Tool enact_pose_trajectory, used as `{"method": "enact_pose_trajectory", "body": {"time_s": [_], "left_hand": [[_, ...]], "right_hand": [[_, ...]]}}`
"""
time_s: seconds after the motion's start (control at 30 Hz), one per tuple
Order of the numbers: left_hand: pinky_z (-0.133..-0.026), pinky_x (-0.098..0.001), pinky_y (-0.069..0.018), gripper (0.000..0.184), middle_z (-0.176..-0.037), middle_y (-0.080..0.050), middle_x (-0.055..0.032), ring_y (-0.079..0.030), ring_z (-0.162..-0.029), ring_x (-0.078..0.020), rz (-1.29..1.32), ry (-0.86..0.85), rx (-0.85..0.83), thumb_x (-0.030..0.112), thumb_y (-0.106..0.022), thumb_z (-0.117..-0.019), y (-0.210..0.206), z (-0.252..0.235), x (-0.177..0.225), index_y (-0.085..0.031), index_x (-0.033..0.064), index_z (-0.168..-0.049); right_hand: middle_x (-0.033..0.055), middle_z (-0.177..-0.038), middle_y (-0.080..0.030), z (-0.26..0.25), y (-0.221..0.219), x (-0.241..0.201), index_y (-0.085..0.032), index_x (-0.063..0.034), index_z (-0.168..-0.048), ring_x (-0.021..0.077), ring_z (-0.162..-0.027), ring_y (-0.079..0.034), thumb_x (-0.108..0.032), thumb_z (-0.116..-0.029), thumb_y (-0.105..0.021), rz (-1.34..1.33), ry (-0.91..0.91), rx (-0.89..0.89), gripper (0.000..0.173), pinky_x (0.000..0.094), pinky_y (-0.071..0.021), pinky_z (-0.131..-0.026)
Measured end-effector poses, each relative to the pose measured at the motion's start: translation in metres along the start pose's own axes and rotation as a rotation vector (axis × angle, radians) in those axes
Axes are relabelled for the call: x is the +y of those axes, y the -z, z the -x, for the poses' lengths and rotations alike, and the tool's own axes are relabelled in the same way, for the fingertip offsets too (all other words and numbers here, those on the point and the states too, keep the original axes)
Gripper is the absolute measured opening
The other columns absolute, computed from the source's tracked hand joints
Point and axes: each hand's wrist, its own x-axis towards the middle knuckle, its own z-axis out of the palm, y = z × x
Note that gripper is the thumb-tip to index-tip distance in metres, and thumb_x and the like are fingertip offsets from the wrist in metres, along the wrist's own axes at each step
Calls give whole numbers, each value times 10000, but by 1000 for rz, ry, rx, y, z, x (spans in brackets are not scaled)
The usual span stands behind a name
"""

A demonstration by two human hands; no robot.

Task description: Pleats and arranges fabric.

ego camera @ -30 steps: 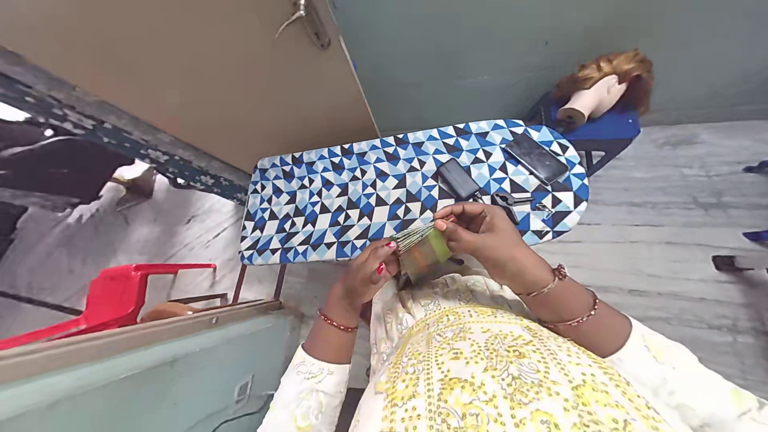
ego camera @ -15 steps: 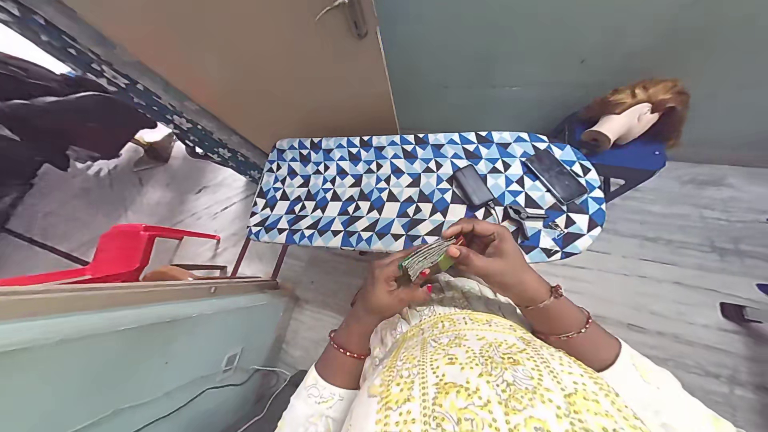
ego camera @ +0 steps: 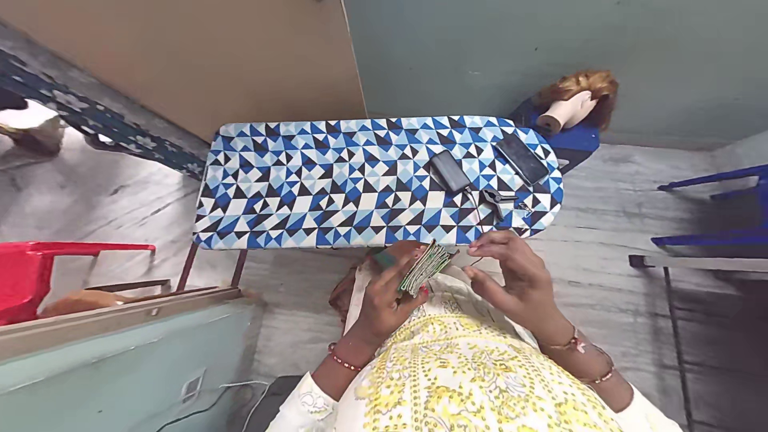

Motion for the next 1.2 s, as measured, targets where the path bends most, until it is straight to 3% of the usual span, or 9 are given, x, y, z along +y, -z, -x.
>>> {"method": "enact_pose_trajectory", "body": {"time_s": [0.1,0.3,0.53,0.67,0.77,0.9,1.0,1.1,1.2], "left_hand": [[-1057,-231,-492,463,-1306,-671,-202,-628,-1242,-104,55,-14,-46,184,-707,-954,2,-1,-5,-606,-104,-1303],[-1047,-204,-482,450,-1282,-685,-193,-638,-1218,-88,69,-44,-75,177,-701,-953,12,-5,-10,-613,-101,-1296],[-1027,-206,-498,478,-1261,-684,-229,-659,-1180,-99,225,-9,-155,144,-721,-908,30,-10,-12,-618,-141,-1277],[-1032,-206,-497,459,-1261,-689,-199,-648,-1185,-76,291,-26,-186,164,-707,-917,40,-13,-16,-626,-126,-1263],[-1062,-221,-487,434,-1310,-669,-156,-613,-1238,-72,347,-56,-214,175,-715,-926,47,-14,-22,-632,-78,-1269],[-1068,-209,-478,407,-1331,-626,-30,-563,-1253,-14,390,-76,-247,246,-727,-944,58,-17,-30,-639,54,-1292],[-1056,-168,-456,413,-1297,-608,6,-543,-1227,26,375,-88,-256,283,-730,-941,67,-19,-33,-646,88,-1295],[-1058,-167,-459,413,-1309,-605,6,-543,-1235,27,349,-98,-267,311,-726,-951,77,-17,-37,-648,98,-1297],[-1089,-174,-432,444,-1341,-582,-3,-523,-1269,12,287,-134,-277,315,-701,-973,87,-14,-42,-611,110,-1357]], "right_hand": [[39,-1238,-608,-1,-11,-4,-648,-117,-1221,46,-1199,-571,-233,-941,-729,41,-7,-40,313,213,-501,-1012],[25,-1177,-670,1,-27,-4,-630,-62,-1182,42,-1116,-628,-209,-932,-746,-56,-105,-62,312,247,-536,-982],[-65,-1116,-648,0,-48,-6,-656,-145,-1095,-9,-1052,-620,-195,-916,-742,-165,-141,3,205,181,-549,-894],[-65,-1255,-578,-4,-58,-8,-629,-183,-1195,23,-1156,-582,-244,-895,-776,-223,-164,24,340,209,-548,-937],[-4,-1277,-624,-8,-61,-13,-586,-60,-1324,66,-1153,-620,-248,-903,-769,-281,-195,-66,496,272,-561,-977],[-61,-1166,-670,-10,-74,-14,-692,-111,-1190,6,-1058,-648,-179,-910,-760,-331,-190,-96,296,203,-584,-882],[-89,-1116,-685,-11,-83,-15,-723,-146,-1122,-21,-1032,-634,-103,-856,-764,-332,-185,-60,273,169,-560,-856],[-66,-1174,-676,-12,-92,-19,-717,-127,-1180,-5,-1082,-627,-119,-860,-766,-316,-186,-31,324,187,-561,-894],[-21,-1323,-590,-11,-95,-21,-625,-130,-1331,52,-1211,-577,-291,-902,-779,-234,-176,-7,484,256,-539,-1001]]}}
